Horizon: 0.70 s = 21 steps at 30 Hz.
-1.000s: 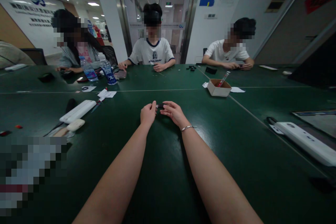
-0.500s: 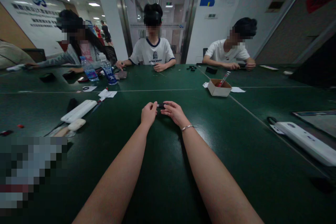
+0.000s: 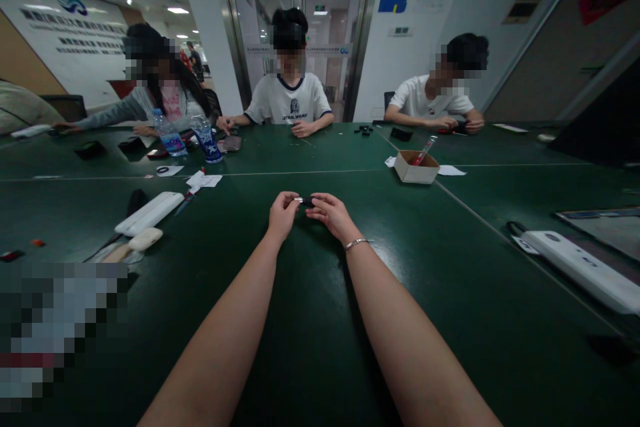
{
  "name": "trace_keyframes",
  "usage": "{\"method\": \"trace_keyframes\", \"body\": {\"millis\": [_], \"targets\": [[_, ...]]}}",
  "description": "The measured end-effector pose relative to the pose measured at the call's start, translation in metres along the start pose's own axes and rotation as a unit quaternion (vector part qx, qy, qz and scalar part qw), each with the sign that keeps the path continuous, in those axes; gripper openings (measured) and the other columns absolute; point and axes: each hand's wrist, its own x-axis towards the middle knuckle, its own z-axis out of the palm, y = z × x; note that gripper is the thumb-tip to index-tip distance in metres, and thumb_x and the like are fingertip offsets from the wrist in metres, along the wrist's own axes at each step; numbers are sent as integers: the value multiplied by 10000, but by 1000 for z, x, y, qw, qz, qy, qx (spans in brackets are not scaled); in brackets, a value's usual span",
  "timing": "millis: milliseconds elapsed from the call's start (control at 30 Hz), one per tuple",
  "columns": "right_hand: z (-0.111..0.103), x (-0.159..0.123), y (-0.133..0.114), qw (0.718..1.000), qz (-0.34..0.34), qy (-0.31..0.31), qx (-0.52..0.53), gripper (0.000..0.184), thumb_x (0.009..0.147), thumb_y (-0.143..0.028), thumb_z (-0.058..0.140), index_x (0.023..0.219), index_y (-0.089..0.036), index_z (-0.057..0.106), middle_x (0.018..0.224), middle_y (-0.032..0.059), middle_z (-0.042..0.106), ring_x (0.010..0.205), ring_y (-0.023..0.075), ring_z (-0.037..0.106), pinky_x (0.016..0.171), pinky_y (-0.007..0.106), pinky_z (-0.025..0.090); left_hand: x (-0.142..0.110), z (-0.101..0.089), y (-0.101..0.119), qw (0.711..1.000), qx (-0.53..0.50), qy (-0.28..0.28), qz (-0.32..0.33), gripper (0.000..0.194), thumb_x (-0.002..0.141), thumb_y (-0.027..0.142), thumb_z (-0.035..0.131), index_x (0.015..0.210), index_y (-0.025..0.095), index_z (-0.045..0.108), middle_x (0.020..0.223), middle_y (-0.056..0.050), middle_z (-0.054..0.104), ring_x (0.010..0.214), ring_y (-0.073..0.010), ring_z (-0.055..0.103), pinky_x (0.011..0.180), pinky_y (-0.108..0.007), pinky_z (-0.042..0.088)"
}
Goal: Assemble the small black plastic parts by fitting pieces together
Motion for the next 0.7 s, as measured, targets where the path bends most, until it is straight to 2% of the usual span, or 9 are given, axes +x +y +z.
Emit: {"method": "trace_keyframes", "body": {"millis": [200, 333, 467, 600, 700], "targets": [[-2, 2, 2, 1000, 0, -1, -7, 166, 784, -121, 729, 916, -162, 637, 707, 2, 684, 622, 158, 715, 666, 286, 624, 0, 1, -1, 1000, 2, -9, -20, 169, 829, 326, 572, 889, 172, 608, 688, 4, 598, 612, -115, 557, 556, -224, 428], [-3, 2, 2, 1000, -1, -5, -6, 170, 781, -124, 731, 920, -162, 640, 734, 10, 691, 633, 161, 718, 672, 291, 624, 0, 1, 0, 1000, 1, -8, -20, 123, 804, 244, 590, 909, 179, 602, 734, 7, 608, 622, -106, 550, 576, -222, 431], [-2, 2, 2, 1000, 2, -3, -4, 160, 786, -111, 716, 918, -160, 642, 717, 8, 687, 626, 159, 715, 656, 280, 619, 1, 1, -3, 1000, 7, -12, -14, 137, 860, 294, 534, 898, 182, 602, 703, 3, 592, 624, -118, 551, 570, -229, 418], [-1, 1, 0, 1000, 9, 1, 3, 147, 793, -82, 686, 910, -160, 640, 723, 5, 690, 617, 155, 713, 638, 271, 617, 4, 1, -10, 1000, 8, -3, 16, 104, 819, 219, 565, 911, 193, 604, 830, -14, 624, 723, -124, 578, 622, -230, 434], [-1, 1, 0, 1000, 8, -2, 4, 143, 795, -82, 684, 908, -158, 641, 714, 7, 688, 620, 158, 714, 647, 277, 618, 4, 1, -11, 1000, 15, -10, 0, 134, 854, 299, 545, 924, 199, 599, 777, -7, 604, 677, -131, 560, 594, -241, 417]]}}
